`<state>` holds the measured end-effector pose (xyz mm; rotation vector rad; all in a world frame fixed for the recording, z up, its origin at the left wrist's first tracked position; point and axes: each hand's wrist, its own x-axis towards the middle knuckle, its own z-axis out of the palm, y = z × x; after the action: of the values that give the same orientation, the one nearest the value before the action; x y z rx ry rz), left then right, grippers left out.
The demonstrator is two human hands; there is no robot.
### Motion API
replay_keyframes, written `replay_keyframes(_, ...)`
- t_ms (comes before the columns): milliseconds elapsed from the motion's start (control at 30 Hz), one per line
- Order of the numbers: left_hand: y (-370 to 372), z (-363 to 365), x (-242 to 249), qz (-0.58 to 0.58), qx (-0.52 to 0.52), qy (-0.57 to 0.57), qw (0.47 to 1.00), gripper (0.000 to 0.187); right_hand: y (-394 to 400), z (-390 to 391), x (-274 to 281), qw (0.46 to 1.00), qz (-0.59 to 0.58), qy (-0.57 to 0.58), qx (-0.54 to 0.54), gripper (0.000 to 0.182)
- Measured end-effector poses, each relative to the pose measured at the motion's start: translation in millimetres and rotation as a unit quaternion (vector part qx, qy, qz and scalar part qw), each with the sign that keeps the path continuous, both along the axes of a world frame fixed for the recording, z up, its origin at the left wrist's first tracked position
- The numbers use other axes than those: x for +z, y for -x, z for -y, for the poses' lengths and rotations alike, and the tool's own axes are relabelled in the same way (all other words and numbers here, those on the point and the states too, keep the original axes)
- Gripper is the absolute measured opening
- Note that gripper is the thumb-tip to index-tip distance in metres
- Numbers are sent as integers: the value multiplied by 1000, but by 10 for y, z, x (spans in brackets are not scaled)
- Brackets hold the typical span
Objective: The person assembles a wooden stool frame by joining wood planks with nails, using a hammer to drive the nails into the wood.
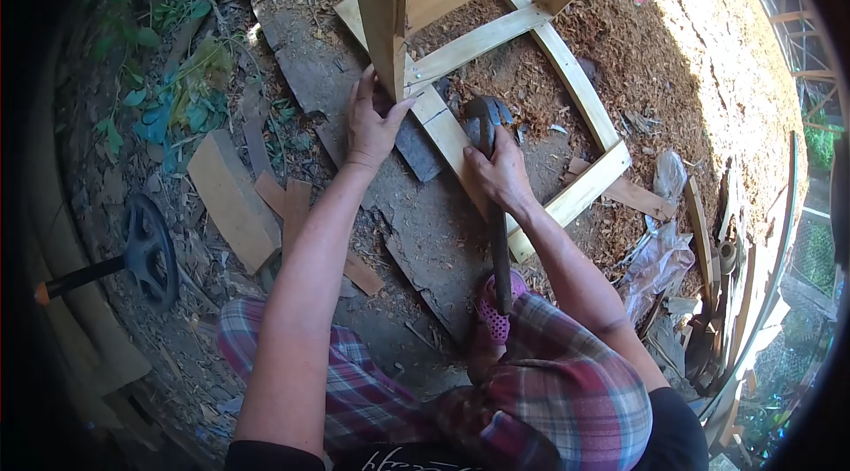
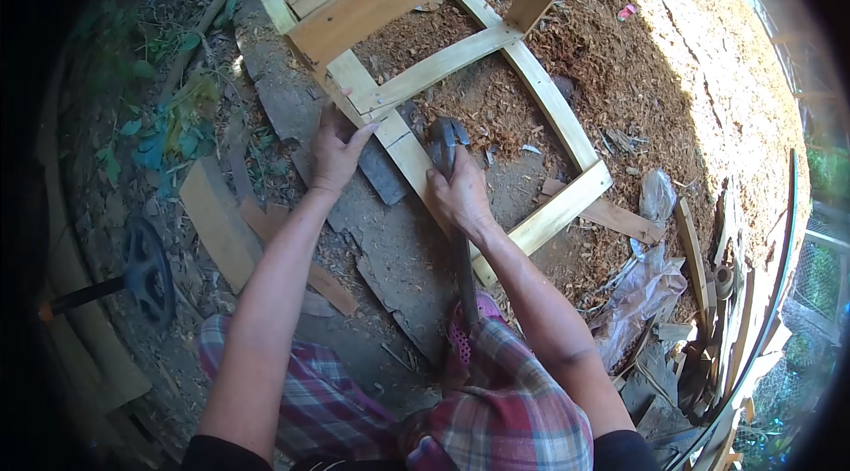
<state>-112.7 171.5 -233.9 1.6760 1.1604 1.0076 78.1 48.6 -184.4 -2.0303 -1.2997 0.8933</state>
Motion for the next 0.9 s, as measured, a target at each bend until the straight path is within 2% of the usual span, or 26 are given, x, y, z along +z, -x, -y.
replay_keyframes(67,-25,-32,41,4,3,-5,1000,67,-6,-23,-9,1000,-5,-19,4,34)
replay_keyframes(133,-39,-13,85,122,-37,67,990,69,-4,-19,-18,1000,-10,-22,-2,34)
replay_keyframes(233,-55,8,122,141,-33,71,987,70,7,-16,20,1000,-19,-24,-3,33)
replay_keyframes(367,-105,-14,-85,147,-9,46,988,71,-15,-13,16,1000,-3,-27,11,33)
replay_keyframes(433,-87,-69,-192,107,11,17,994,71,-27,-20,9,999,-24,-29,17,33)
replay_keyframes(600,-54,-52,31,127,-11,91,988,74,-2,-10,-106,998,27,-61,13,32)
replay_keyframes(667,-5,-32,119,186,-62,143,970,81,-13,-13,-154,999,19,-49,9,32)
replay_keyframes(700,37,-22,214,184,-66,143,970,81,-13,-13,-157,999,9,-37,6,32)
replay_keyframes(767,162,-22,359,186,-92,215,954,86,-8,1,-149,999,8,-39,3,33)
replay_keyframes(800,200,-51,375,211,-106,231,944,77,-12,-5,-141,999,10,-41,4,33)
replay_keyframes(833,211,-76,386,208,-108,232,944,77,-12,-6,-143,999,8,-42,1,33)
replay_keyframes(900,209,-122,407,322,67,398,856,60,-8,-9,-169,999,4,-39,3,33)
